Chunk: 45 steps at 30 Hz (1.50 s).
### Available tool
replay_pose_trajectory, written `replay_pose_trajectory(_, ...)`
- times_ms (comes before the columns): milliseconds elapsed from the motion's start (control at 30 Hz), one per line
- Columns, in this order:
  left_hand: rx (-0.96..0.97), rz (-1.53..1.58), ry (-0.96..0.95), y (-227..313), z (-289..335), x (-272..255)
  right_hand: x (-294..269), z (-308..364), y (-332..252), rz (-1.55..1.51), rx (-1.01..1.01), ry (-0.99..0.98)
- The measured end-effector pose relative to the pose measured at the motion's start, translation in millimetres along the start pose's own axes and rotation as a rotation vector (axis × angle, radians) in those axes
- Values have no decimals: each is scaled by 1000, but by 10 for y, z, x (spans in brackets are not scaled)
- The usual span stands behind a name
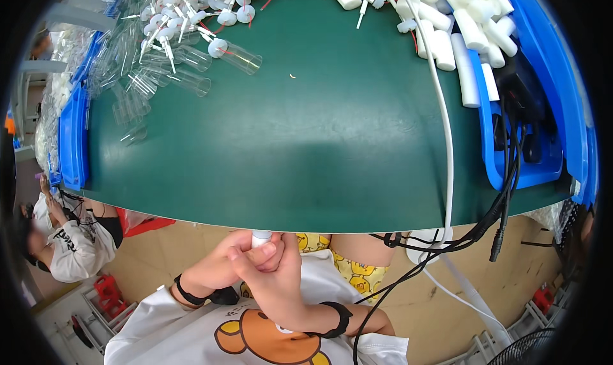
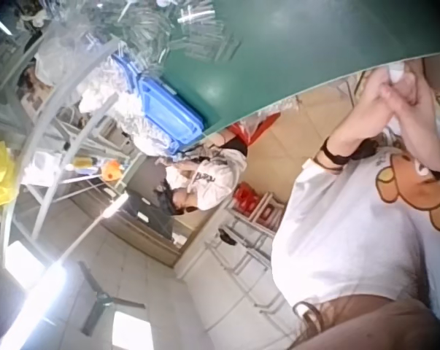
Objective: The person inserts a white cylindrical foam piece into a clear plastic tube, then places the assembled unit on the table. They repeat this process with additional components from the piles on the table.
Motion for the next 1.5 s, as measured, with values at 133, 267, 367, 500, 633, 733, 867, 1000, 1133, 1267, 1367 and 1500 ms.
replay_pose_trajectory(133, -105, -14, 36, 72, 39, 16, 40, 6, 48, -20, 42, -35)
replay_pose_trajectory(267, -182, -17, 138, 50, 84, -19, 80, 23, 30, -87, 81, -34)
replay_pose_trajectory(367, -102, 8, 140, 61, 57, 11, 70, 7, -13, -66, 75, -53)
replay_pose_trajectory(500, 126, 220, 191, 68, -22, 106, 5, 26, -143, -82, 133, -44)
replay_pose_trajectory(633, 246, 310, 303, 78, -64, 130, -80, -78, -232, 75, 118, -91)
replay_pose_trajectory(733, 296, 216, 340, 67, -64, 110, -114, -139, -222, 144, 142, -155)
replay_pose_trajectory(867, 353, 179, 324, 97, -28, 122, -87, -62, -231, 236, 33, -265)
replay_pose_trajectory(1000, 320, 155, 214, 53, 171, 110, -47, 180, -341, 428, -226, -233)
replay_pose_trajectory(1133, 337, 102, 221, 9, 266, 9, -112, 244, -248, 401, -185, -252)
replay_pose_trajectory(1267, 275, 97, 222, -50, 282, -12, -125, 226, -158, 354, -100, -267)
replay_pose_trajectory(1367, 213, 92, 216, -51, 241, 60, -96, 210, -137, 340, -52, -290)
replay_pose_trajectory(1500, 315, 135, 180, -29, 161, 72, -74, 137, -147, 392, -211, -302)
Point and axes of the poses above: each hand's wrist, its own z-axis away from the middle knuckle, its own x-axis out of the palm, y = z × x, the point moved 10 cm from there along -z, towards the middle knuckle, and after that the axes turned 11 degrees about x, right-handed, at the moved point
